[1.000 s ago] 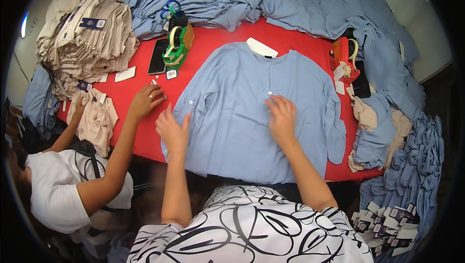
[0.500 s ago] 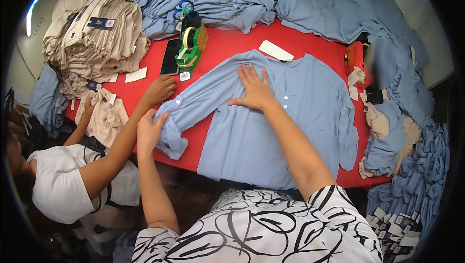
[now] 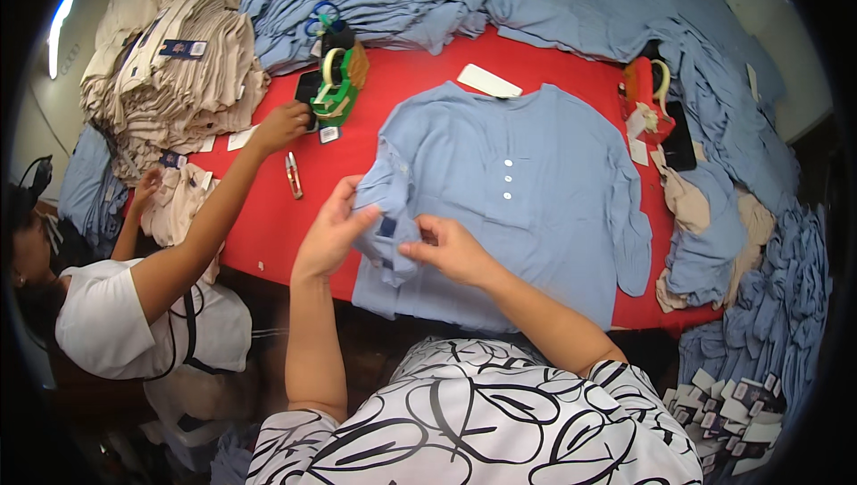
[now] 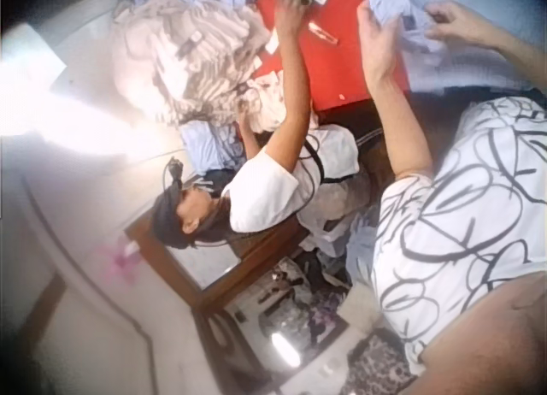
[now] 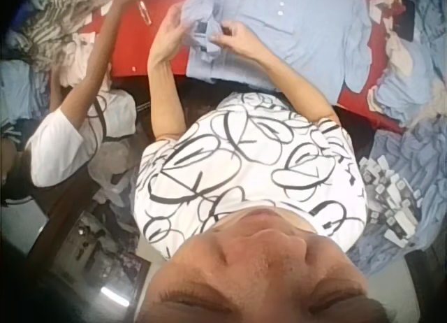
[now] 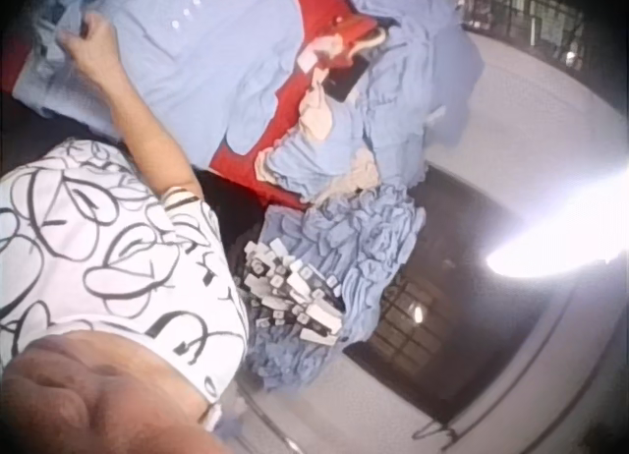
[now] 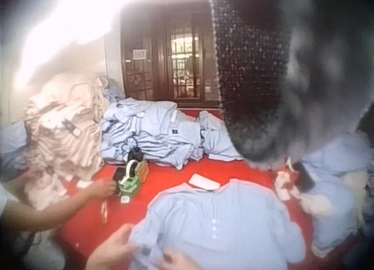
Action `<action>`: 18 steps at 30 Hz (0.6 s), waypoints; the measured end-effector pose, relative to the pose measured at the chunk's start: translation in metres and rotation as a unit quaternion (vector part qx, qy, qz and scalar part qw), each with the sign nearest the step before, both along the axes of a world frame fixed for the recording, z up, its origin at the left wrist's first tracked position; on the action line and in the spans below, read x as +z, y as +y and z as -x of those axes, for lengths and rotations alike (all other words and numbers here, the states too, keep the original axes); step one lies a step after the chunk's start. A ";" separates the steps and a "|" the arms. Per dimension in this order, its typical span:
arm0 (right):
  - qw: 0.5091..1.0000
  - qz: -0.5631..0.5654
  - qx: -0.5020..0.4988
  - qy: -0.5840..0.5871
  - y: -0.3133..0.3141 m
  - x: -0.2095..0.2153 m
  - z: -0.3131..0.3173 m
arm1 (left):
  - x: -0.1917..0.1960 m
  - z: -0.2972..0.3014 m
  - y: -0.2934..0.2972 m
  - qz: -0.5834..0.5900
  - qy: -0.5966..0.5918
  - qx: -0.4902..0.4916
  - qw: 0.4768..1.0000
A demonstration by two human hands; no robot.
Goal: The person processes blue shirts at a table by flattening them, checking the sleeves, and attaching tags.
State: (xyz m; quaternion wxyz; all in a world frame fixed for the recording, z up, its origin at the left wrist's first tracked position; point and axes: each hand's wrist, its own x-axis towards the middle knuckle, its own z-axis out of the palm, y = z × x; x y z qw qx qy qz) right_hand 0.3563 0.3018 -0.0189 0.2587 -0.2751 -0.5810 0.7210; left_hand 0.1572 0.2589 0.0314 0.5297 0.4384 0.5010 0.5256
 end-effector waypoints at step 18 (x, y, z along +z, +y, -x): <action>0.952 -0.259 0.056 -0.151 -0.005 -0.002 -0.106 | -0.041 -0.065 -0.016 0.114 0.119 0.022 0.986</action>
